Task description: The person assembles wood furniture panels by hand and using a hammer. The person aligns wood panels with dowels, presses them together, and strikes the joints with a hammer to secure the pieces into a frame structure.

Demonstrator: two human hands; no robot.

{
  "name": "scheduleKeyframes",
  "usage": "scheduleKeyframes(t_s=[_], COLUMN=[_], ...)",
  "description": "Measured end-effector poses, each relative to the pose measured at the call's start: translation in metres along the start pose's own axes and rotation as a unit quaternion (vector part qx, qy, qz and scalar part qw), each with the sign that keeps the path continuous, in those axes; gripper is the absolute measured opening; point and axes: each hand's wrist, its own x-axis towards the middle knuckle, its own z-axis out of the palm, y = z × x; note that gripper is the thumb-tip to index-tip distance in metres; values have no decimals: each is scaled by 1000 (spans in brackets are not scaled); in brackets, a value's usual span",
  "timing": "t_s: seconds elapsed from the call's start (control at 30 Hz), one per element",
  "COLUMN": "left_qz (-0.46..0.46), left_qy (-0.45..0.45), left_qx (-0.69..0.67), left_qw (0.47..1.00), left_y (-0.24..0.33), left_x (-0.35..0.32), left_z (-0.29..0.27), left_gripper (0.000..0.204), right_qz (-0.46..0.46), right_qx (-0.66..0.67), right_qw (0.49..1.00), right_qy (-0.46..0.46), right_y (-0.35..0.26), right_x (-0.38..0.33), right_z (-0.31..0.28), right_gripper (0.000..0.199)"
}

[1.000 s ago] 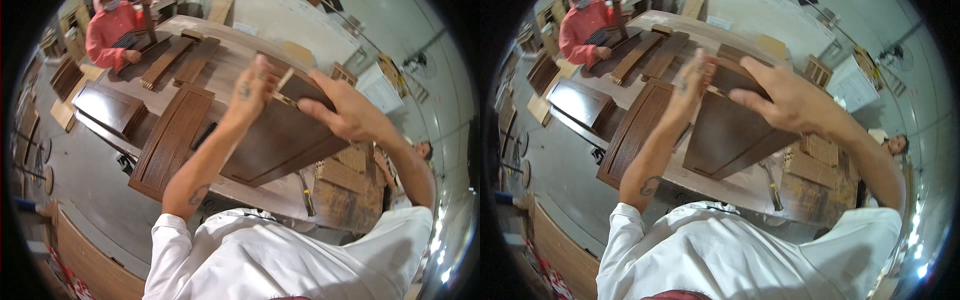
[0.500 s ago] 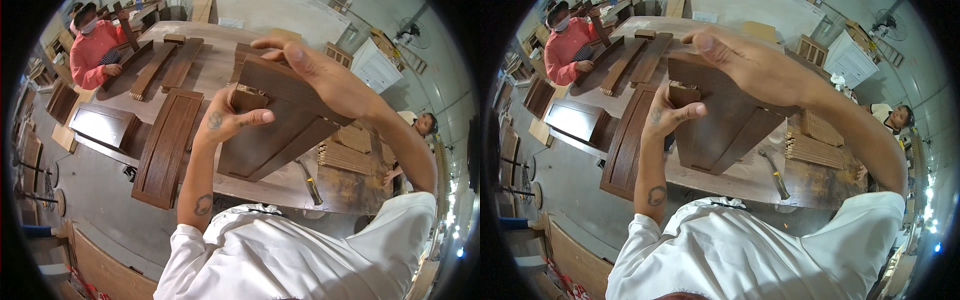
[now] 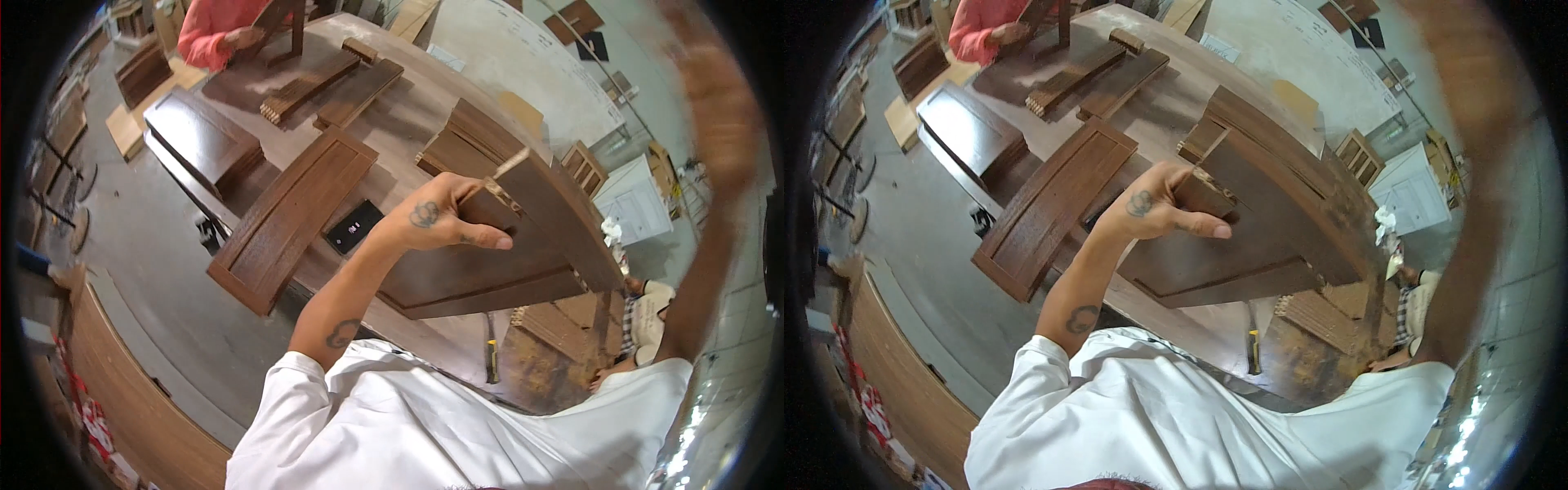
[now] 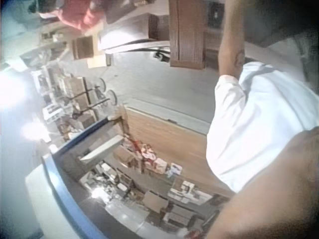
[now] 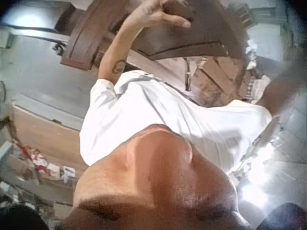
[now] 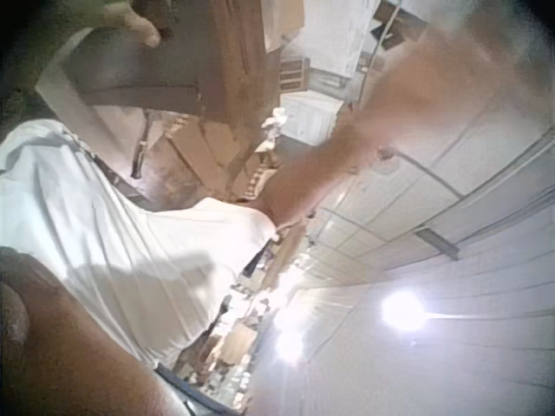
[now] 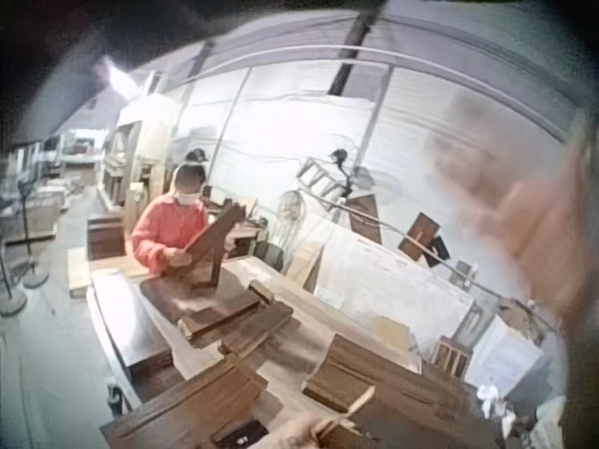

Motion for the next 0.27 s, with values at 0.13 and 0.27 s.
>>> scheduleKeyframes(t_s=[0.13, 0.27], left_qz=[6, 10], left_qy=[16, -58], left_qx=[13, -27], left_qw=[1000, 998], left_y=[-10, -9], left_x=[-5, 4], left_z=[-13, 12], left_gripper=[31, 34], right_qz=[-42, 130], right_qx=[39, 488], right_qw=[983, 852], right_qy=[-177, -138], right_y=[17, 97], right_x=[-37, -39], right_z=[135, 65], right_gripper=[80, 70])
